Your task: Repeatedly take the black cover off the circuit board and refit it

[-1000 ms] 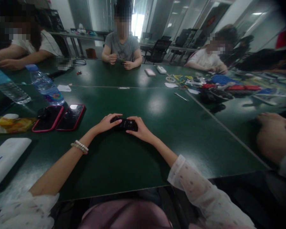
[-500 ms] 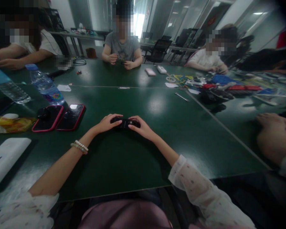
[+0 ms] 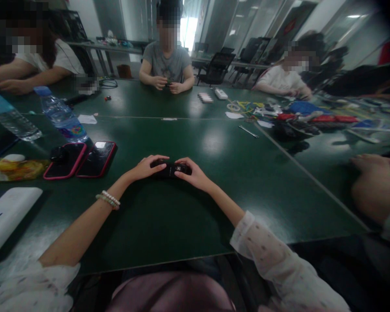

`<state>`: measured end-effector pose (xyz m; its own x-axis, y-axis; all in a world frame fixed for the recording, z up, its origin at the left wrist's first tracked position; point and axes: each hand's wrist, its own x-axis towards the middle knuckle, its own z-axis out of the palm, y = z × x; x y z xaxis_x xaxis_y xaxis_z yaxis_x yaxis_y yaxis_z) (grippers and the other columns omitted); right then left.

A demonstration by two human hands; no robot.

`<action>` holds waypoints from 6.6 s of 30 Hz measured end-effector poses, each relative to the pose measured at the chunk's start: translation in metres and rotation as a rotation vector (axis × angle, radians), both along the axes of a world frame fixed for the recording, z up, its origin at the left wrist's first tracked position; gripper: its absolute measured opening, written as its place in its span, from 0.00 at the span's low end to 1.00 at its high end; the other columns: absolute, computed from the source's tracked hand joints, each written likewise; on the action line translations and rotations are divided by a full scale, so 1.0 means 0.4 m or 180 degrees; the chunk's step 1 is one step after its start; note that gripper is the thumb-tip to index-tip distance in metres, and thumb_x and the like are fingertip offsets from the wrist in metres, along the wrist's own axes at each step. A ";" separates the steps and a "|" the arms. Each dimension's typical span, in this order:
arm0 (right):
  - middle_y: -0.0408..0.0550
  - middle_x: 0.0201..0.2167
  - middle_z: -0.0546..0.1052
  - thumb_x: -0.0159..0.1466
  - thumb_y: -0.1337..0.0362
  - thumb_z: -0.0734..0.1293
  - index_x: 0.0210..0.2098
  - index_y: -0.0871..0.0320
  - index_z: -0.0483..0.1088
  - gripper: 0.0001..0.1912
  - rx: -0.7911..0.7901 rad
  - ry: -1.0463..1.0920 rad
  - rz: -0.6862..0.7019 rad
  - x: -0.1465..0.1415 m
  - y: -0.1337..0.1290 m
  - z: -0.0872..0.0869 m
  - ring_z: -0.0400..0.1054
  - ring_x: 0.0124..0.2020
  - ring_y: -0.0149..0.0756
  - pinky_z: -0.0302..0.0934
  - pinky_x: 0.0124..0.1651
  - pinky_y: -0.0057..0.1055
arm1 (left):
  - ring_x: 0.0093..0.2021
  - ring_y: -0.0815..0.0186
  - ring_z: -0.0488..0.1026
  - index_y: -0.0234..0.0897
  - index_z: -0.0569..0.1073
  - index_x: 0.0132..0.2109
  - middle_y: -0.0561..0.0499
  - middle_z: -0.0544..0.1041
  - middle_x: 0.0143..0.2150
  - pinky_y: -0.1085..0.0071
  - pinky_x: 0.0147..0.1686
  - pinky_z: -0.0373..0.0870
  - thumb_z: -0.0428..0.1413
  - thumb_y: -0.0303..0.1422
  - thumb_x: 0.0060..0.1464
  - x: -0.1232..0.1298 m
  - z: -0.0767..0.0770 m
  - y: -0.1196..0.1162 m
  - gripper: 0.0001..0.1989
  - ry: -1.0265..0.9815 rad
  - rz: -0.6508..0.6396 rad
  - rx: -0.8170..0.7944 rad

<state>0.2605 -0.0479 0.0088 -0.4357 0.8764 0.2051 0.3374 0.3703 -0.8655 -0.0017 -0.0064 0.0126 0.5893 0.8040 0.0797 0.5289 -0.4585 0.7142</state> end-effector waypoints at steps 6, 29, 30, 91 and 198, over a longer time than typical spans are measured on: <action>0.50 0.50 0.71 0.64 0.54 0.70 0.53 0.53 0.66 0.20 0.0019 -0.0057 -0.0002 -0.002 -0.002 0.005 0.69 0.49 0.42 0.67 0.52 0.46 | 0.62 0.52 0.67 0.49 0.68 0.63 0.49 0.71 0.63 0.49 0.62 0.61 0.49 0.54 0.64 -0.001 -0.001 -0.001 0.26 0.0024 0.0040 -0.0022; 0.54 0.52 0.71 0.67 0.49 0.64 0.52 0.54 0.66 0.20 0.0033 -0.0285 -0.0995 -0.021 0.004 -0.011 0.59 0.58 0.49 0.58 0.61 0.51 | 0.64 0.47 0.66 0.45 0.57 0.70 0.41 0.65 0.66 0.48 0.62 0.63 0.63 0.54 0.51 -0.001 -0.017 0.001 0.45 -0.0155 0.0158 -0.0066; 0.55 0.53 0.70 0.66 0.49 0.65 0.53 0.54 0.66 0.22 0.0066 -0.0264 -0.0992 -0.021 0.003 -0.013 0.59 0.58 0.49 0.58 0.62 0.51 | 0.64 0.47 0.65 0.44 0.57 0.69 0.41 0.65 0.66 0.48 0.62 0.63 0.64 0.54 0.50 0.000 -0.018 0.000 0.46 -0.0098 0.0184 0.0006; 0.57 0.58 0.69 0.62 0.61 0.71 0.62 0.52 0.58 0.31 0.0913 -0.0596 -0.0420 0.005 0.008 -0.013 0.65 0.60 0.50 0.60 0.63 0.53 | 0.69 0.46 0.56 0.38 0.59 0.67 0.38 0.63 0.67 0.48 0.66 0.51 0.52 0.55 0.61 0.022 -0.045 -0.019 0.36 0.0806 0.0342 0.1013; 0.60 0.49 0.72 0.62 0.48 0.68 0.53 0.57 0.65 0.26 0.1113 -0.0488 -0.2192 0.082 0.072 -0.037 0.62 0.53 0.56 0.61 0.56 0.55 | 0.62 0.49 0.65 0.45 0.65 0.64 0.45 0.69 0.63 0.50 0.59 0.61 0.60 0.51 0.56 -0.002 -0.023 0.005 0.33 0.0215 0.0134 0.0439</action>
